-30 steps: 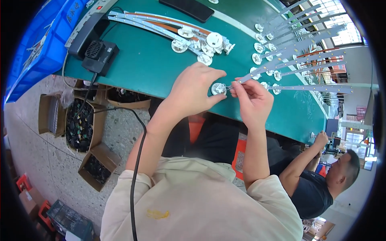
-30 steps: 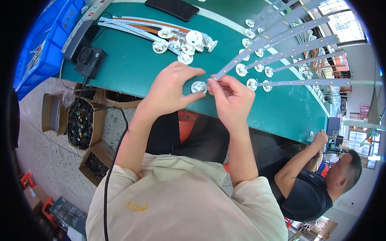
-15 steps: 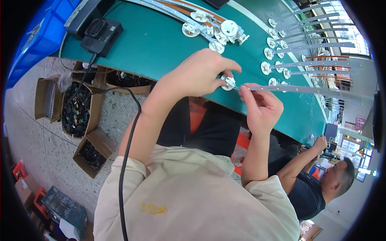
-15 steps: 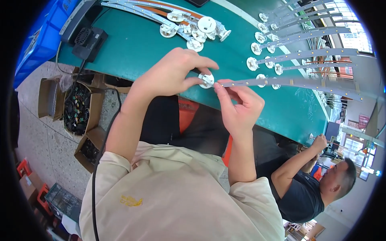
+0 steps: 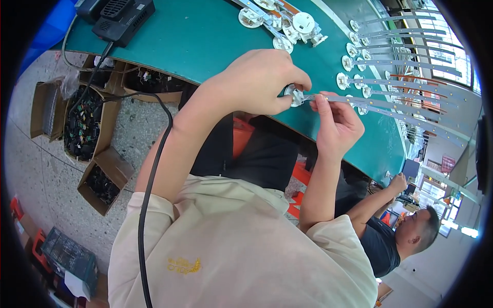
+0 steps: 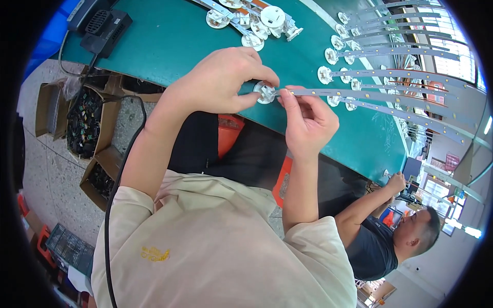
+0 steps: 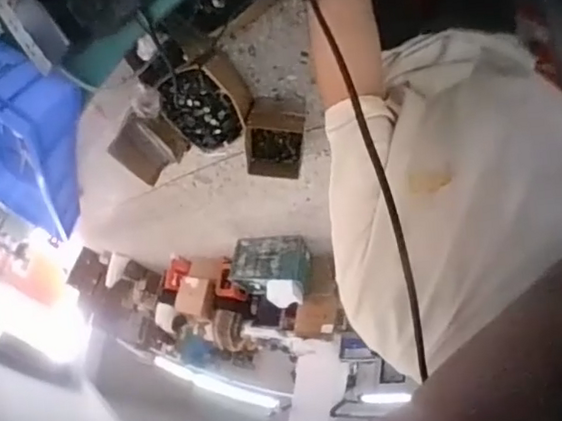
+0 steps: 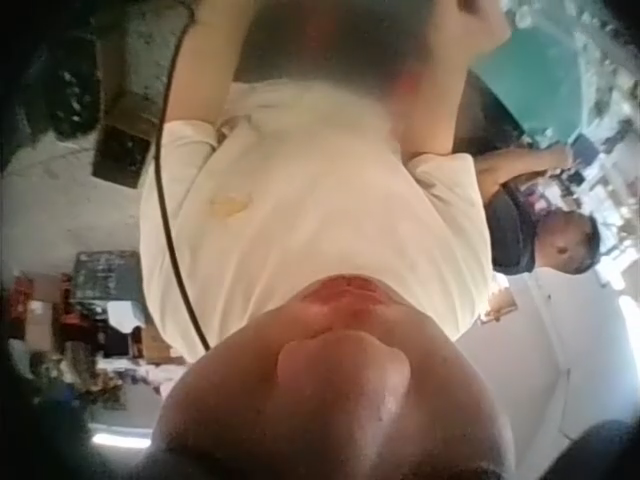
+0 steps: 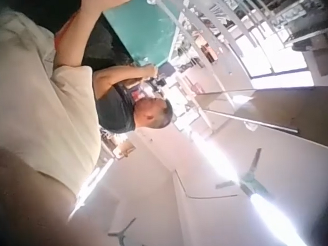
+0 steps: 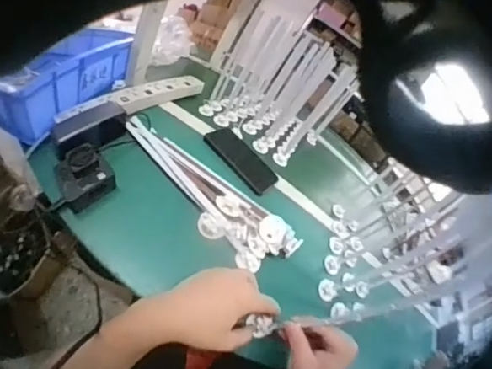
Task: Attaching circular LED light components to a long metal rail at an assembly workstation.
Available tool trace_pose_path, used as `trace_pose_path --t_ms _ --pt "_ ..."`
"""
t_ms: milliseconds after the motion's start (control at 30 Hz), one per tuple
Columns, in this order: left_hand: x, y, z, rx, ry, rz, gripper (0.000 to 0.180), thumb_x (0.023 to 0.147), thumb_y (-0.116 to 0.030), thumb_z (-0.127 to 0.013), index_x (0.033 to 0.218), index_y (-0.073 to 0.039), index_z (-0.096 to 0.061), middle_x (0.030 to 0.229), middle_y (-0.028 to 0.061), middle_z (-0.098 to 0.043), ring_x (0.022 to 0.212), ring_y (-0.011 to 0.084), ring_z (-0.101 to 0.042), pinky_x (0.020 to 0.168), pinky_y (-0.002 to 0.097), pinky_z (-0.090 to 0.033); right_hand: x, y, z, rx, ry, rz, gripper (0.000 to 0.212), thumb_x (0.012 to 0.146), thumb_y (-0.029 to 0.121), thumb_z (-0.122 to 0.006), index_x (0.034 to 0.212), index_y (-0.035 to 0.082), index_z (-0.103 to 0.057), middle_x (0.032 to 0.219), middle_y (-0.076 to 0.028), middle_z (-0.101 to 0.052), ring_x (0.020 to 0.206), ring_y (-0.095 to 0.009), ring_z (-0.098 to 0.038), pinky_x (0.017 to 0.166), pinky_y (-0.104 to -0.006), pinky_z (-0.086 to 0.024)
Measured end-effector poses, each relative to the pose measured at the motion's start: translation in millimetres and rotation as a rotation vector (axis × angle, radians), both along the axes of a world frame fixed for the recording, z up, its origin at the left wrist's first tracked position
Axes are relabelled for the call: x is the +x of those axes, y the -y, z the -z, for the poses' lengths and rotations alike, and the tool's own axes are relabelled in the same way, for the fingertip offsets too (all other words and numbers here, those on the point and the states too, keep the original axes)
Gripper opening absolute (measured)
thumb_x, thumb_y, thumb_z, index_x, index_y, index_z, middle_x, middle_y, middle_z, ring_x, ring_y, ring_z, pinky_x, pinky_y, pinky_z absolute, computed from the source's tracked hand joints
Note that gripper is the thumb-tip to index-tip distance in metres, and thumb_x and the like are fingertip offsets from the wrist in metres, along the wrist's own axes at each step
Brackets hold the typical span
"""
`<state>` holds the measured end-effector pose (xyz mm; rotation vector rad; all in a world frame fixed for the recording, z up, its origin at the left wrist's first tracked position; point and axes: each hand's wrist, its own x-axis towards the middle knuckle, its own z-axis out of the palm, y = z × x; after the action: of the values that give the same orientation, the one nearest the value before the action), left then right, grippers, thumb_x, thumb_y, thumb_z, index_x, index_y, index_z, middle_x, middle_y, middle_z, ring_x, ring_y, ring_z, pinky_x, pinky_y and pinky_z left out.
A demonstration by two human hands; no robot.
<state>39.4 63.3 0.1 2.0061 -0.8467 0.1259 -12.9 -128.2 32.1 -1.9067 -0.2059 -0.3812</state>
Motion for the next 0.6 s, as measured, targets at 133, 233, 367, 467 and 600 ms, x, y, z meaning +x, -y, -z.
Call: trace_pose_path --t_ms 133,233,367,467,600 --pt "-3.0 -1.1 -2.8 0.009 0.023 0.004 0.022 0.073 -0.012 -0.072 0.095 -0.01 -0.075 0.083 0.005 -0.069 0.087 0.0252 -0.062 0.072 0.0393 -0.051 -10.8 -3.7 -4.3 -0.113 0.062 0.03 0.007 0.084 -0.008 -0.071 0.089 -0.01 -0.067 0.089 -0.016 -0.071 0.072 -0.017 -0.069 0.069 -0.029 -0.06" --pt "-3.7 0.9 -1.7 -0.021 0.043 -0.01 0.02 0.074 -0.015 -0.075 0.093 -0.011 -0.076 0.08 0.0058 -0.068 0.086 0.0243 -0.061 0.071 0.0383 -0.051 -8.5 -3.9 2.5 -0.058 0.067 -0.002 0.007 0.084 -0.008 -0.072 0.089 -0.011 -0.067 0.09 -0.017 -0.071 0.071 -0.018 -0.07 0.069 -0.0291 -0.06" --pt "-4.1 0.7 -3.6 -0.01 0.061 -0.012 0.015 0.079 -0.019 -0.073 0.092 -0.012 -0.076 0.08 0.0089 -0.067 0.086 0.026 -0.063 0.073 0.0391 -0.052 -10.1 -1.4 2.6 -0.086 0.077 0.028 0.008 0.085 -0.008 -0.071 0.09 -0.011 -0.067 0.09 -0.016 -0.071 0.071 -0.018 -0.07 0.068 -0.0288 -0.06" --pt "-3.7 1.0 0.7 -0.02 0.069 -0.023 0.014 0.082 -0.02 -0.069 0.092 -0.012 -0.076 0.081 0.0117 -0.067 0.086 0.0279 -0.065 0.076 0.0404 -0.053 -10.1 -0.3 2.6 -0.139 0.081 0.04 0.007 0.085 -0.007 -0.071 0.09 -0.011 -0.067 0.089 -0.016 -0.071 0.07 -0.018 -0.07 0.068 -0.0286 -0.06" --pt "-3.7 0.0 2.6 -0.029 0.087 -0.014 0.015 0.082 -0.018 -0.069 0.093 -0.011 -0.076 0.082 0.0116 -0.068 0.087 0.0276 -0.065 0.076 0.0398 -0.053 -9.5 -1.5 4.3 -0.137 0.056 0.064 0.007 0.086 -0.007 -0.071 0.09 -0.01 -0.067 0.089 -0.015 -0.071 0.07 -0.018 -0.07 0.067 -0.0285 -0.06"
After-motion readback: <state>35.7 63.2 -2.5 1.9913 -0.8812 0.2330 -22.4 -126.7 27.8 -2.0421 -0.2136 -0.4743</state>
